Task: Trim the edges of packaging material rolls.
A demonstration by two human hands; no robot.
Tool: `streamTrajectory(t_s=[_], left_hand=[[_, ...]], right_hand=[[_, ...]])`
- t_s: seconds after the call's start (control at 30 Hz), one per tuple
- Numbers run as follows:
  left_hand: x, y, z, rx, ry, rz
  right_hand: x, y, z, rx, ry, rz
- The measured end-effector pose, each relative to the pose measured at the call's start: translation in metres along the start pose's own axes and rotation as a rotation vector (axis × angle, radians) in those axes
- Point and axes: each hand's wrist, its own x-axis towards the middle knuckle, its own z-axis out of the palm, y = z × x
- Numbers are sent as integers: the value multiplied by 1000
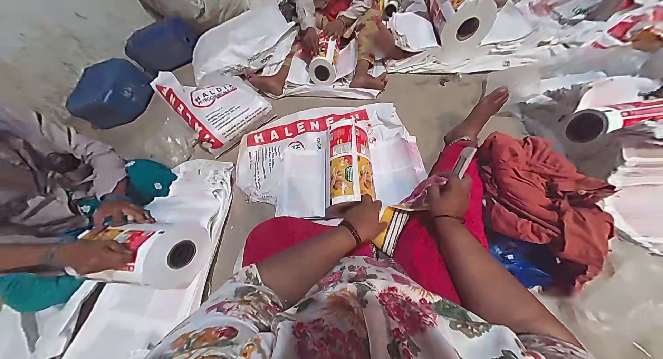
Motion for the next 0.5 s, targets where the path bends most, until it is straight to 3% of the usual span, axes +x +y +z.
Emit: streamTrajectory(t_s=[0.17, 0.27, 0.33, 0.43, 0.5], left_hand=[[-4, -13, 54, 153, -250, 150], [-3, -27, 61, 127, -241, 206], [-9, -40, 56, -106, -108, 320], [-41, -63, 36, -763, 70, 683], [-71, -83, 10, -1148, 94, 698]], right_hand=[[-7, 2, 0, 21, 20, -1], [-15, 7, -1, 39, 57, -88], [-22, 10, -4, 69, 71, -114], [-30, 18, -8, 136, 110, -152], [-34, 19, -14, 150, 85, -135]])
